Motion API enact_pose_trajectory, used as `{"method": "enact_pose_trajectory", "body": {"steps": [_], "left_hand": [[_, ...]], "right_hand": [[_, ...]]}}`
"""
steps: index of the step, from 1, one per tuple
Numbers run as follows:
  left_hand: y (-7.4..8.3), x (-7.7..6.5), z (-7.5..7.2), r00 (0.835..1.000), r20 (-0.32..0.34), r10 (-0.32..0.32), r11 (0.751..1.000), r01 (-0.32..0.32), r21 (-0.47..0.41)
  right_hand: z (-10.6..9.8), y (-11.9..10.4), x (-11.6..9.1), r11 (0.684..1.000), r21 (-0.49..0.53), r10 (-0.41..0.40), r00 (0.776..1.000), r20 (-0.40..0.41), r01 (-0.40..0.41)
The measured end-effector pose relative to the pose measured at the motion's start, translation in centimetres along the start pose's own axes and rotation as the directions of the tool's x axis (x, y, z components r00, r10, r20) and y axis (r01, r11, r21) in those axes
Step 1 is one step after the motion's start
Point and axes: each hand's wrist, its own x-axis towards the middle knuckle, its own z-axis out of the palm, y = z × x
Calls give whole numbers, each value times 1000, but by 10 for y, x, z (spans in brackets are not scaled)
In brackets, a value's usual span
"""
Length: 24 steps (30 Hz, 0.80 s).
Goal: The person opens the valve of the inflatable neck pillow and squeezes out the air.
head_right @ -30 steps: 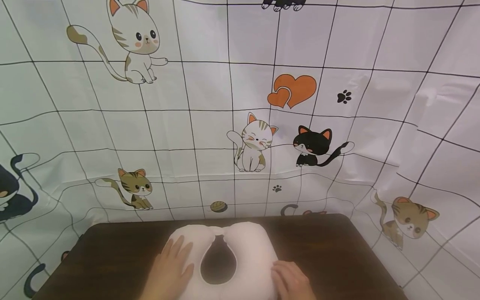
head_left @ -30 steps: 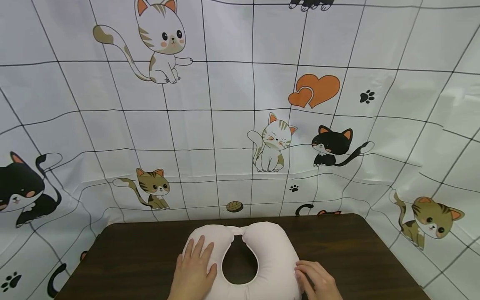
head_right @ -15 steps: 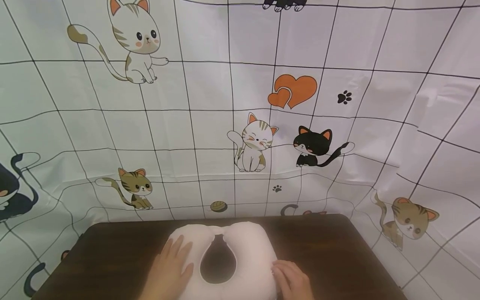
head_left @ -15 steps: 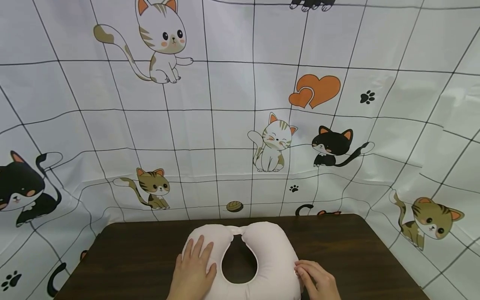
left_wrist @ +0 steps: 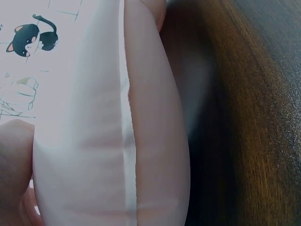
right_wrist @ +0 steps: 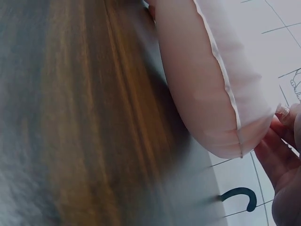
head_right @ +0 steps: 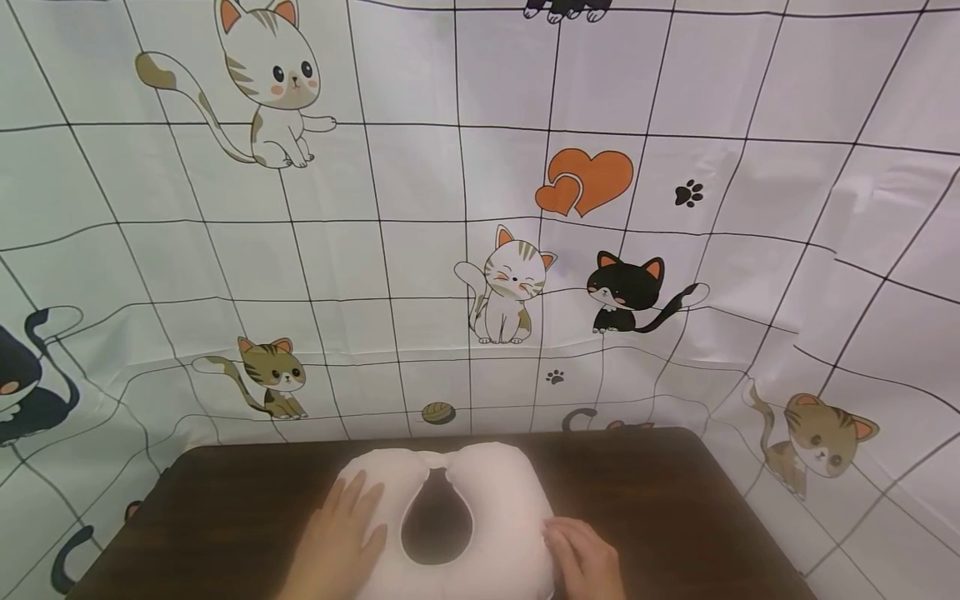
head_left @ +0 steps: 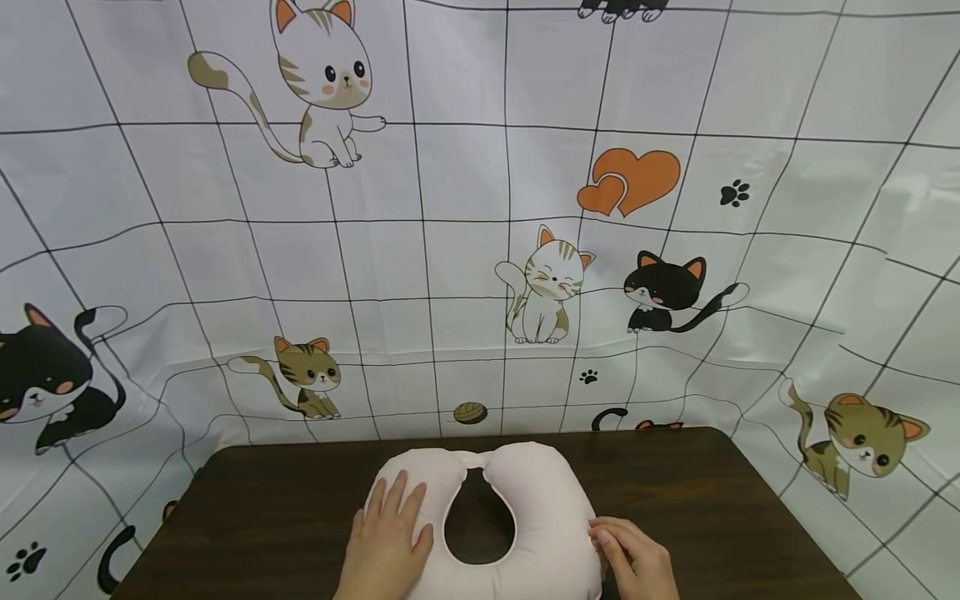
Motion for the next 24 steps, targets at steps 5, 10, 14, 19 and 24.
{"method": "enact_pose_trajectory", "body": {"steps": [5,10,14,19,24], "left_hand": [[0,1,-1,1000,28,-9,1000,9,-3],[0,1,1,1000,31,-4,1000,5,-16],[-1,0,2,1000,6,10,1000,-10,-17],[-2,0,3,1000,18,9,1000,-9,-16],[-2,1,4,997,70,-24,997,29,-68]], "right_hand": [[1,-2,-4,996,15,88,996,-14,-88],[-2,-5,-8,984,22,175,984,-11,-175],[-6,-7,-10,965,42,257,966,20,-258],[-5,-4,-11,968,127,213,977,27,-214],[-6,-9,-7,968,145,201,979,33,-203]]}}
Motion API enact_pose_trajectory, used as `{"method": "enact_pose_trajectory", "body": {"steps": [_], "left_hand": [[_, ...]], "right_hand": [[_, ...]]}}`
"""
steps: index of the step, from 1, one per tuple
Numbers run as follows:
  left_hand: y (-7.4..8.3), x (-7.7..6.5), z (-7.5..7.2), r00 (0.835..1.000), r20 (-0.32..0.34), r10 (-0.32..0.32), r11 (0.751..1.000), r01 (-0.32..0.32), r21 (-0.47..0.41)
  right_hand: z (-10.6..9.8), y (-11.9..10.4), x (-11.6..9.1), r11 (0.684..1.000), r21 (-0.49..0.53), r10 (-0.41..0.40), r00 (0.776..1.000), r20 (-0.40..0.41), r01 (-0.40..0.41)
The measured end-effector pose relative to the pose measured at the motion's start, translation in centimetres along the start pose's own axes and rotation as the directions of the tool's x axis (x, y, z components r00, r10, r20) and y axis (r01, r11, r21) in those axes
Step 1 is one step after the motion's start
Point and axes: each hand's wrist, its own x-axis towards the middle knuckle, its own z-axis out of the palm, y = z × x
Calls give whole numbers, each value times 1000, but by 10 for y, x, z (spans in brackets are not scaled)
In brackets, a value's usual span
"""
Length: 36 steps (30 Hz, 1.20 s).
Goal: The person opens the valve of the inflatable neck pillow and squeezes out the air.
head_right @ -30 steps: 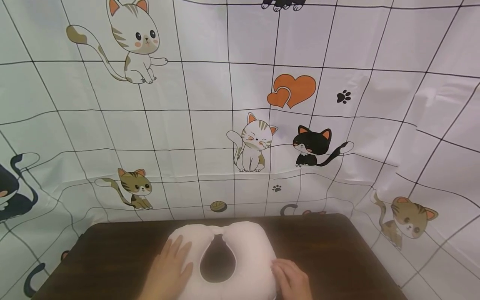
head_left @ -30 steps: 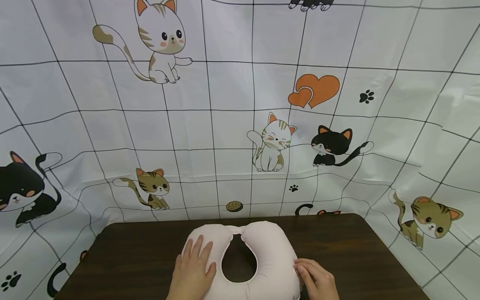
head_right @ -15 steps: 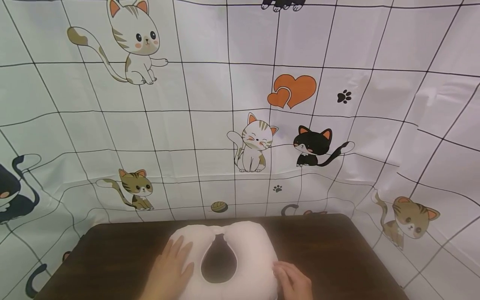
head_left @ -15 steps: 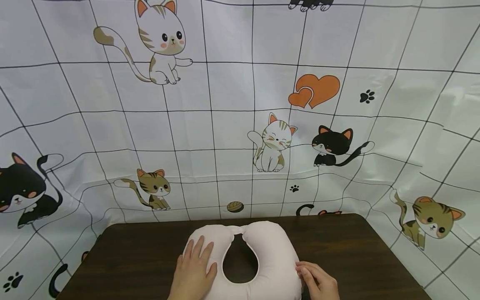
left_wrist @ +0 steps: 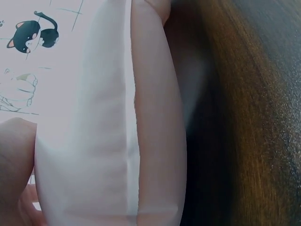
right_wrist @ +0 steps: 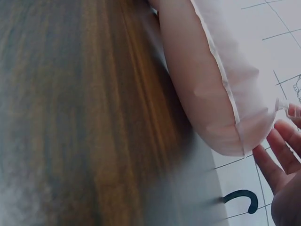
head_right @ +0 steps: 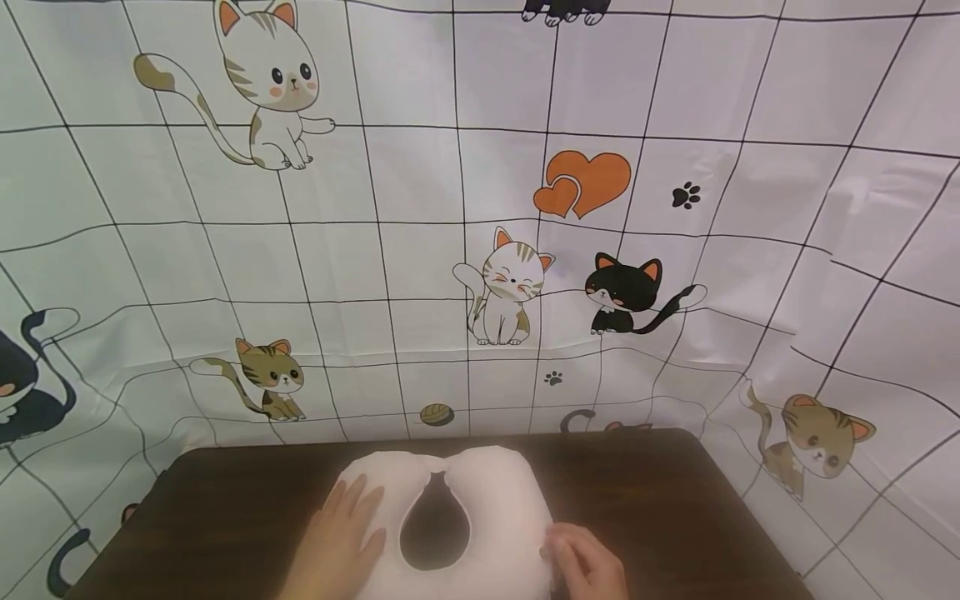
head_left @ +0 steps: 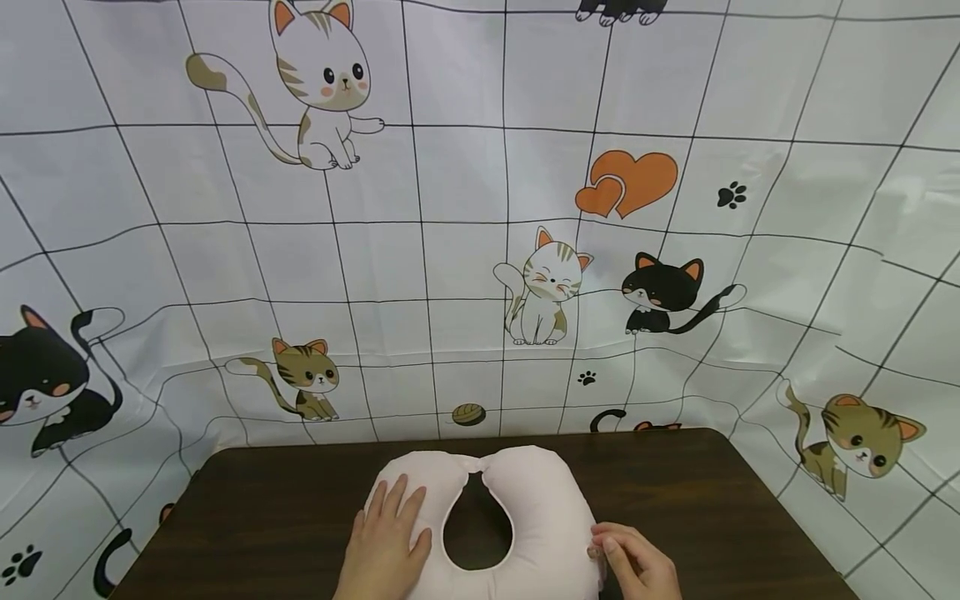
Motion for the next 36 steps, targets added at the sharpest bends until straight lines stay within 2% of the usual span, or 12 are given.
{"method": "enact_pose_trajectory", "body": {"steps": [4,8,12,15,17,21,25,30,32,36], "left_hand": [[0,-1,-2,1000,-17,8,1000,-8,-21],[2,1,-6,1000,-16,21,999,-21,-26],[3,7,-11,998,-43,55,998,-56,-25],[3,15,-15,990,-92,108,994,-110,-16],[3,21,-17,983,-116,142,990,-143,-6],[2,36,-20,975,-129,180,984,-180,6],[1,52,-23,970,-127,208,978,-209,3],[4,67,-32,965,-118,235,972,-235,15],[6,71,-34,966,-100,237,971,-237,8],[8,76,-30,972,-35,234,972,-234,-7]], "right_hand": [[1,-6,6,999,-42,32,999,8,-32],[3,-14,17,995,-99,0,999,34,3],[6,-22,32,995,-93,-22,991,131,35],[9,-30,45,986,-152,-37,979,199,69],[13,-34,54,966,-236,-50,973,224,104],[23,-40,72,904,-389,-84,965,248,179],[37,-43,93,864,-444,-107,950,294,235],[54,-41,116,799,-512,-126,920,370,315],[60,-39,121,789,-526,-115,916,384,319],[67,-35,127,790,-533,-77,911,404,303]]}}
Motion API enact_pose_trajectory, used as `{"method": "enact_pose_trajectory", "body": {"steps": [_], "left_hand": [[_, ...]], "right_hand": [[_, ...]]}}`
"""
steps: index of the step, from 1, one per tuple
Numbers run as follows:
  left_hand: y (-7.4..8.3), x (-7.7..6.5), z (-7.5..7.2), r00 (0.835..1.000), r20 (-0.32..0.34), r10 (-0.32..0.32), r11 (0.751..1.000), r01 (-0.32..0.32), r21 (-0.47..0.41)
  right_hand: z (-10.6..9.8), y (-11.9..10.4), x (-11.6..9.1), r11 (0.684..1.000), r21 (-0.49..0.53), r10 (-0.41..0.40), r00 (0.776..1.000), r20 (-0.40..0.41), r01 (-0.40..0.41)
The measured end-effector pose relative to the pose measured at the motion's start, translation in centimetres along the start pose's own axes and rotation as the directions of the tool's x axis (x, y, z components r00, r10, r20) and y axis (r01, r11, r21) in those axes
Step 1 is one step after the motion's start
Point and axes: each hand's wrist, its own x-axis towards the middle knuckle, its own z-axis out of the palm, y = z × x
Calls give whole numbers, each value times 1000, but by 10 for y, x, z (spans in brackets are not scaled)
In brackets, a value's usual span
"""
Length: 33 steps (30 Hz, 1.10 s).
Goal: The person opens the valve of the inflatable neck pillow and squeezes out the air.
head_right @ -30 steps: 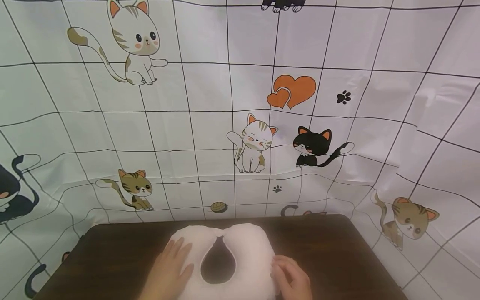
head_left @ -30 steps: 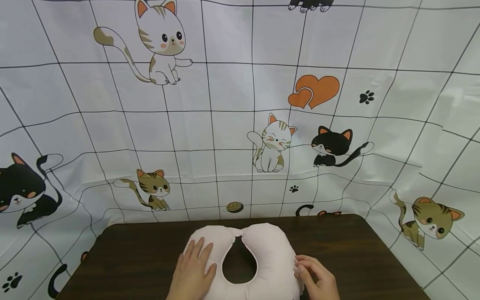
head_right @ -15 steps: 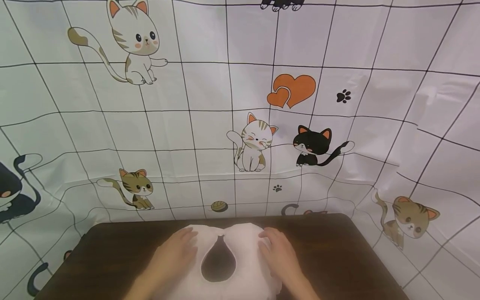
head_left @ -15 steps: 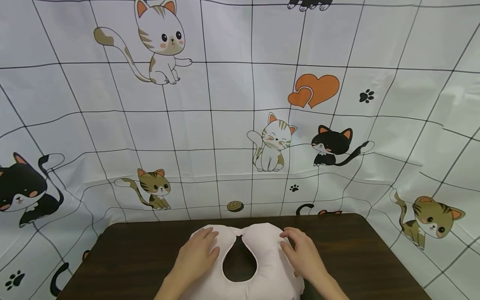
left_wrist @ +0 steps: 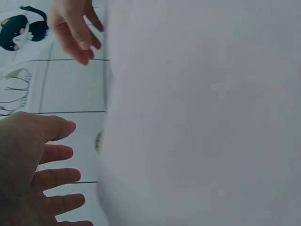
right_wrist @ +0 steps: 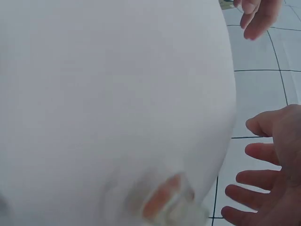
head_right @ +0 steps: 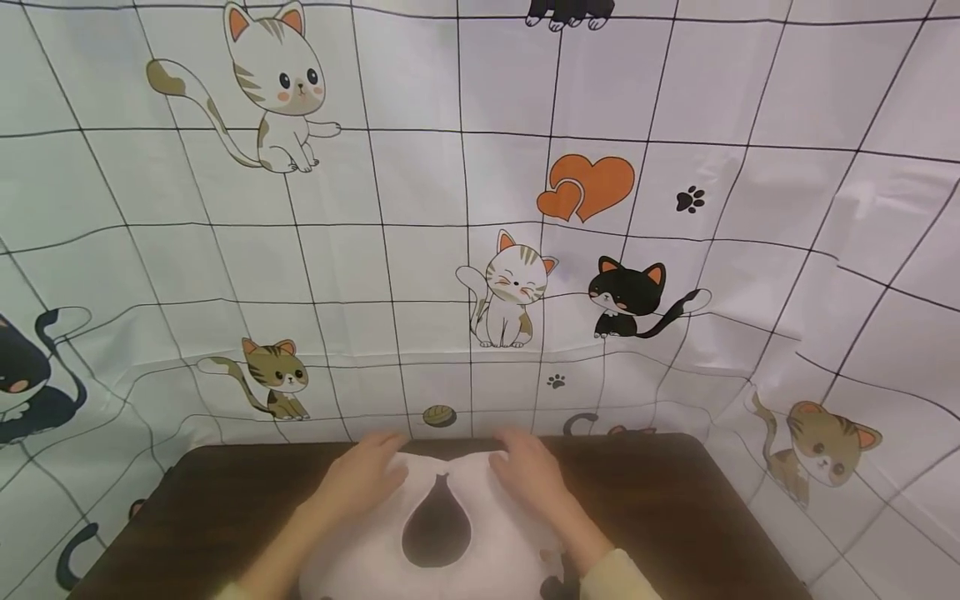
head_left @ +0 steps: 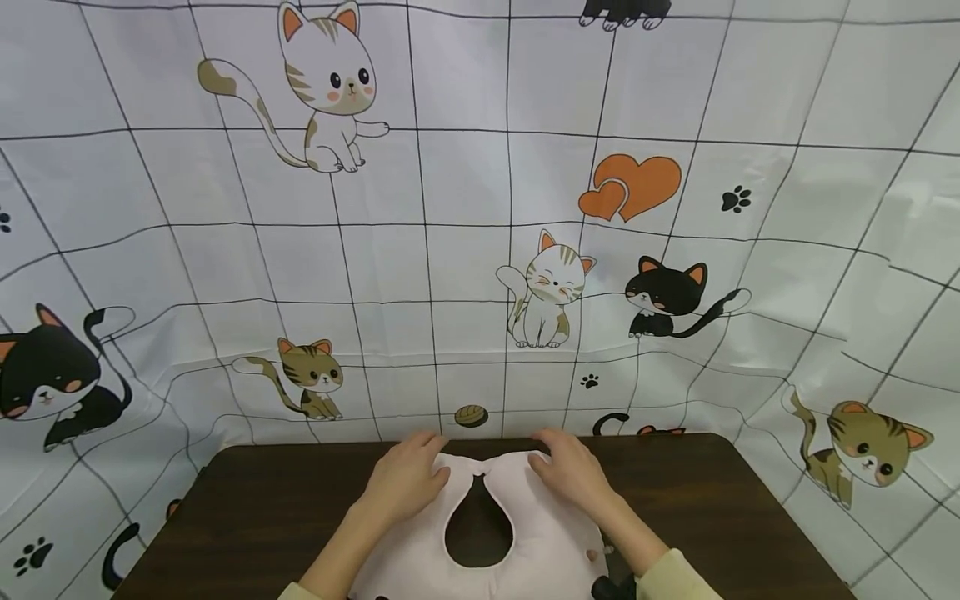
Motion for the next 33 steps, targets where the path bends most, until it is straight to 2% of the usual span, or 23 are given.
{"method": "enact_pose_trajectory", "body": {"steps": [7,13,17,26,33], "left_hand": [[-6,3,15,994,97,-58,998,59,-6],[-10,3,26,986,149,-69,998,69,9],[-10,1,29,981,182,-69,998,66,25],[-5,-4,27,980,197,-31,998,20,58],[-8,-4,38,981,193,-20,998,6,70]], "right_hand": [[10,0,3,999,-22,-31,996,78,33],[17,-3,2,997,-60,-44,989,143,53],[19,-7,1,997,-50,-50,983,179,60],[24,-12,-6,984,-112,-111,966,232,140],[28,-9,-10,983,-117,-113,966,234,144]]}}
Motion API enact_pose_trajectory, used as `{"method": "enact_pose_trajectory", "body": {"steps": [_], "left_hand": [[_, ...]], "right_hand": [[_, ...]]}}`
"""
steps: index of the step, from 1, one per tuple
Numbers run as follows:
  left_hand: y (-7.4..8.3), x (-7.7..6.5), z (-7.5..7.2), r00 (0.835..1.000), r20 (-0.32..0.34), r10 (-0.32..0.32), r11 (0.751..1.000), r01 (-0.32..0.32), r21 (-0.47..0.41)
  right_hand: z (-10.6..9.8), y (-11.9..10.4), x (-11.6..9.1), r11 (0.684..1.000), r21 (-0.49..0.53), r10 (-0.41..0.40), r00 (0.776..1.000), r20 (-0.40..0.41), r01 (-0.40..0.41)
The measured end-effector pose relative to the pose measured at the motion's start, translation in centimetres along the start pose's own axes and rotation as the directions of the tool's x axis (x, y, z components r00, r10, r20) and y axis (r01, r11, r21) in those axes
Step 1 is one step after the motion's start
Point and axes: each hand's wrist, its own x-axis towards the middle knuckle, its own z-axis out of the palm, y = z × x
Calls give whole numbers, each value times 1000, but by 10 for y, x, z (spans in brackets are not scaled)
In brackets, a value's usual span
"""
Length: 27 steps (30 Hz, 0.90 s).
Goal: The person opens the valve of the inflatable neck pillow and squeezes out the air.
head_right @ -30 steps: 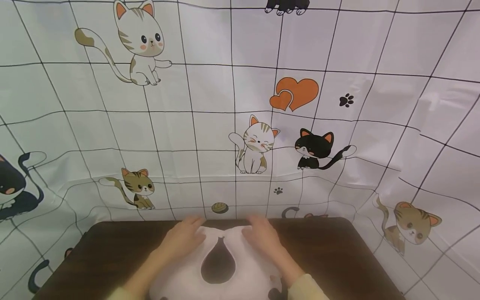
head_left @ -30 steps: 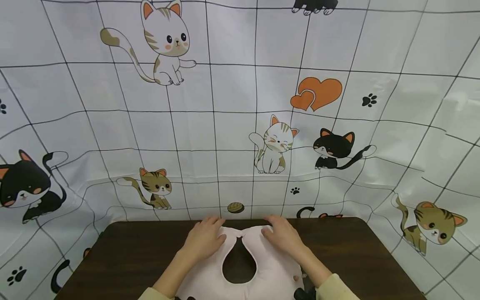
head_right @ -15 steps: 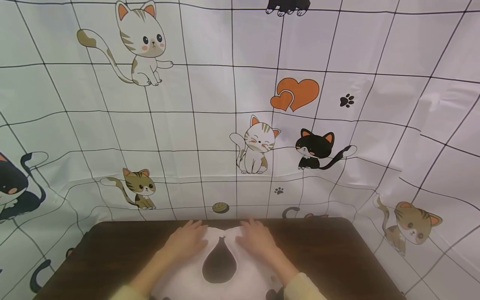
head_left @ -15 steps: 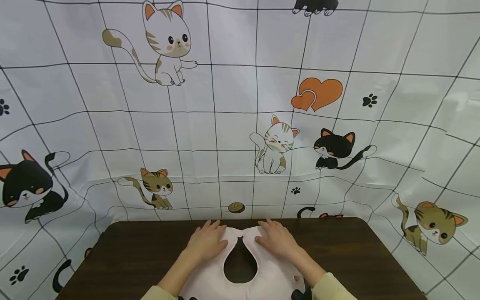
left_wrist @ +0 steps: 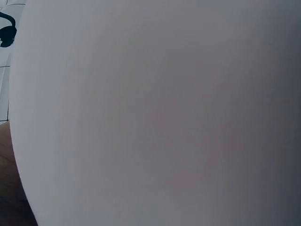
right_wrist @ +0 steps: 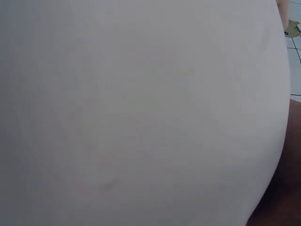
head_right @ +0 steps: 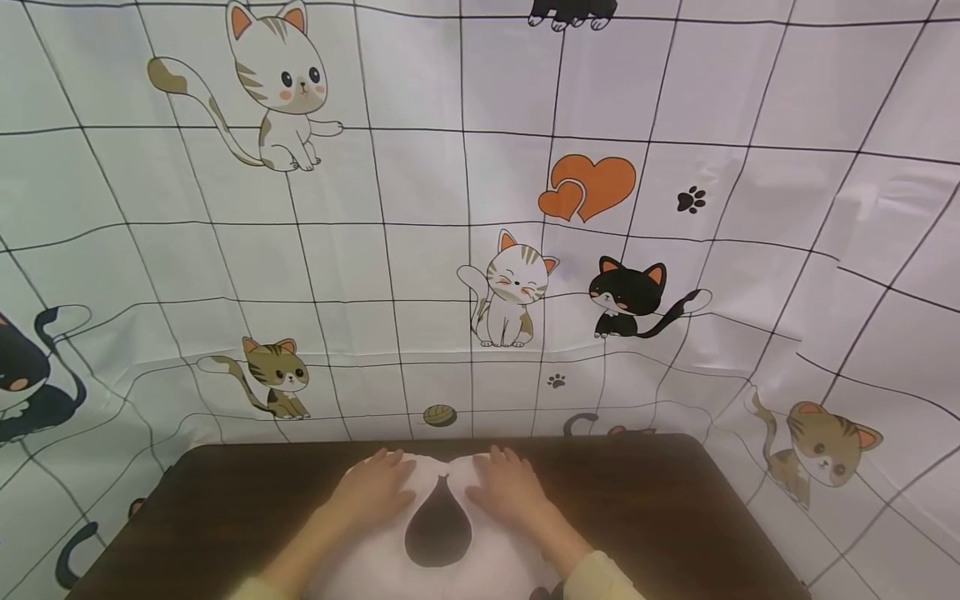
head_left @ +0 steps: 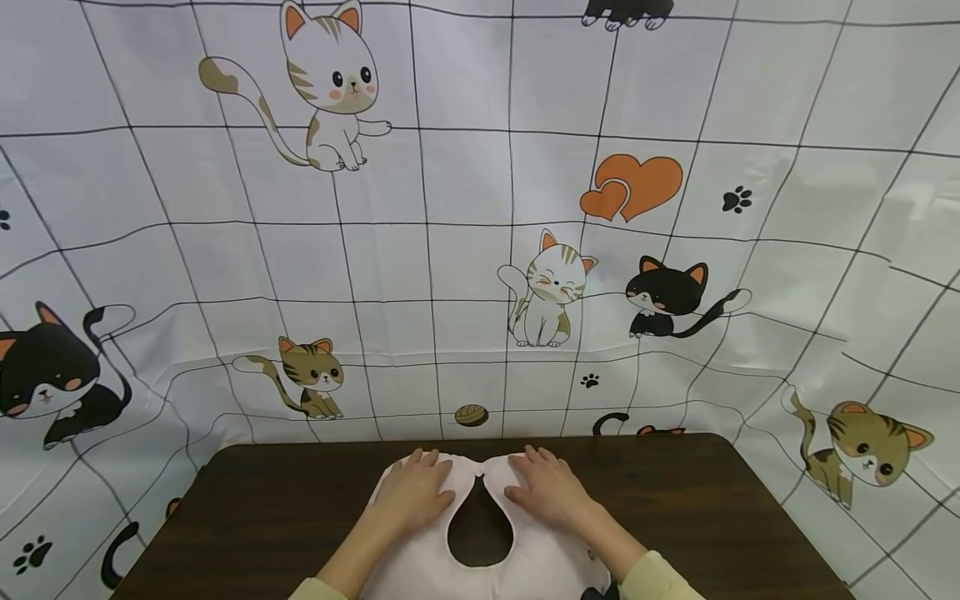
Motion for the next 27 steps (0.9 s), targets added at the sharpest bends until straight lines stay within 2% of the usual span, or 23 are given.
{"method": "enact_pose_trajectory", "body": {"steps": [8,15,22,27], "left_hand": [[-1,-2,3,1000,-13,14,1000,-14,-15],[-2,-3,4,1000,-4,10,1000,-10,-9],[-5,-2,4,1000,-6,4,1000,-4,-11],[-8,-7,-1,1000,-19,-21,1000,21,-9]], "right_hand": [[2,-2,-2,1000,30,-6,1000,8,6],[1,-3,-3,1000,10,-22,1000,3,22],[-8,-4,-7,999,38,-10,999,-38,12],[-17,-8,-10,999,52,2,999,-46,0]]}}
